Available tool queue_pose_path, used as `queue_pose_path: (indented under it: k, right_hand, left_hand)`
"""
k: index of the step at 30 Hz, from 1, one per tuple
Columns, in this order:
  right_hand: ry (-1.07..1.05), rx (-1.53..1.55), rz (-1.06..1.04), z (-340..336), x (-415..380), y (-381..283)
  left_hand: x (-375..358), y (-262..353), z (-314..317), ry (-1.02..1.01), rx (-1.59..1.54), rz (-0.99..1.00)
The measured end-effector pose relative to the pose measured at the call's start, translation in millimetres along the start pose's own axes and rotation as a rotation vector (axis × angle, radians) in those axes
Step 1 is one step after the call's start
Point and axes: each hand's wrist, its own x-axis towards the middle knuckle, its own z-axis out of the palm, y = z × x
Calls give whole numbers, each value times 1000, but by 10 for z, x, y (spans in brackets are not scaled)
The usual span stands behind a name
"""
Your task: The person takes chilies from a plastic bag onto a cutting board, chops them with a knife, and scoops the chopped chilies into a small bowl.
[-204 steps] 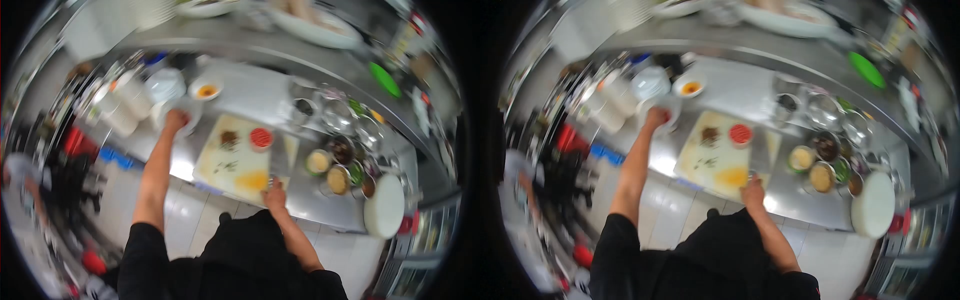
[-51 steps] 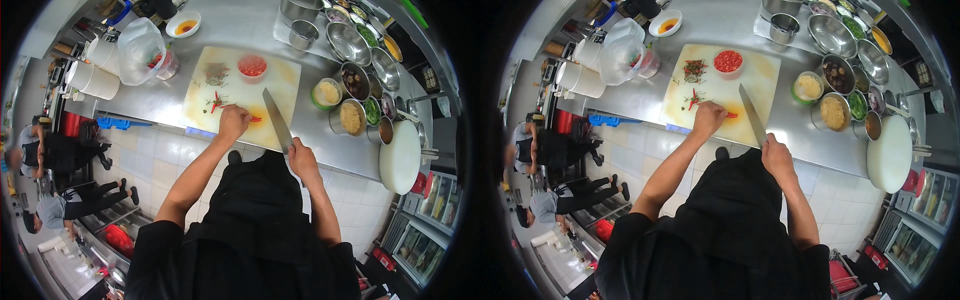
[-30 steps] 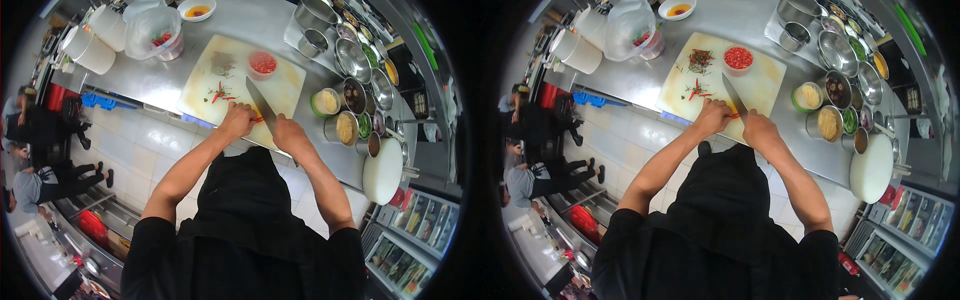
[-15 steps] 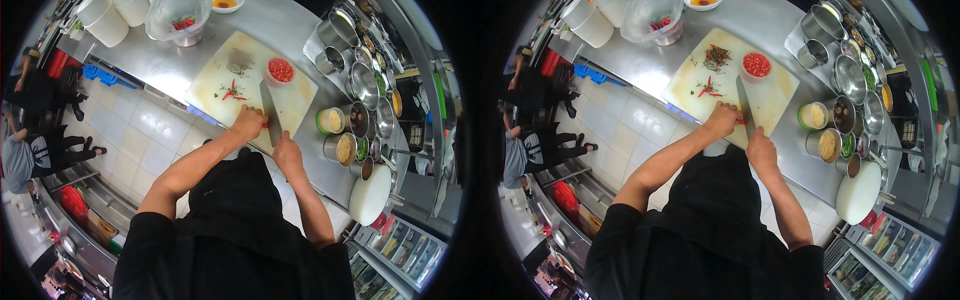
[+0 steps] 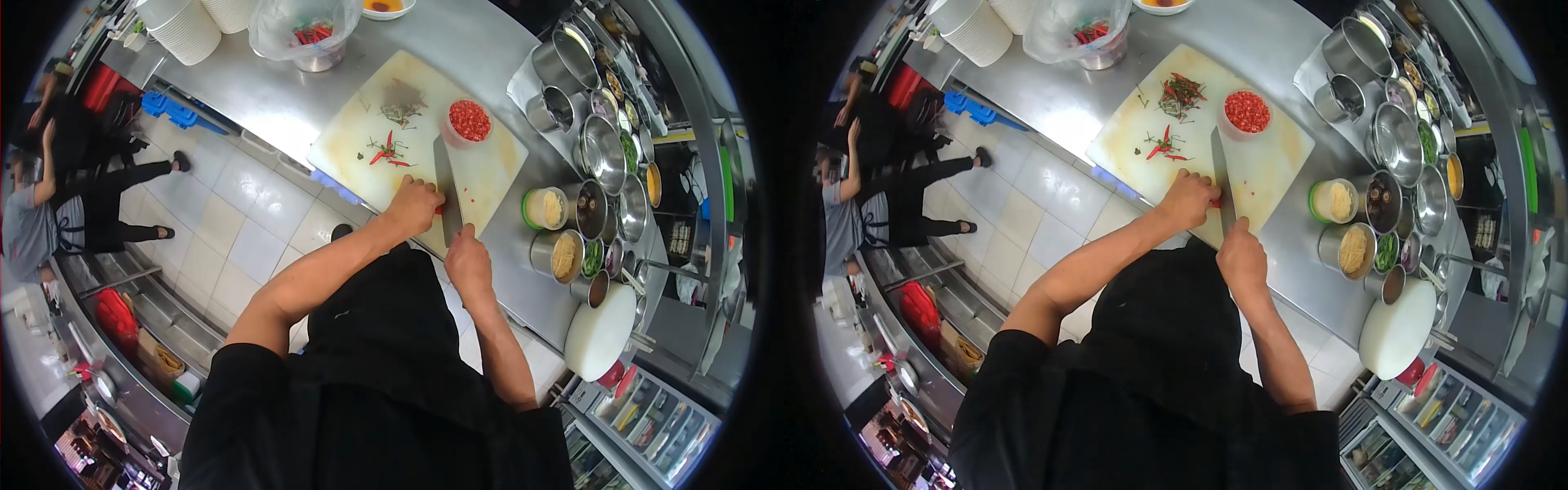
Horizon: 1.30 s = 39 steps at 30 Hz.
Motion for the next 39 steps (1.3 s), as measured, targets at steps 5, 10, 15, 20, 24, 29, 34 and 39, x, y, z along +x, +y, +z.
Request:
queue_pose_path:
  k: [5,10,15,20,24,29,34,39]
  right_hand:
    - [-79,5,-90,-229,102,44]
    - [-11,34,-59,-109,97,99]
    - [37,17,17,-4,46,-44]
    - [-186,94,15,-392,189,29]
    - [85,64,2,106,55,22]
    - [80,120,-24,40,136,84]
    - [38,69,-92,-100,172,55]
    - [-24,36,5,-101,-12,-141]
  left_hand:
    - [-30,46,-5,17,-38,-4]
    - [-11,26,-14,30,-25,13]
    - [20,12,-49,-2,-34,-12]
    - [-16,24,1,24,-49,2]
    - [-6,-70,44,109,-120,11]
    - [-183,-94,-33,319,-323,62]
    - [-141,-117,-35,200,-229,114]
    - [-83,-103,10,202,-206,104]
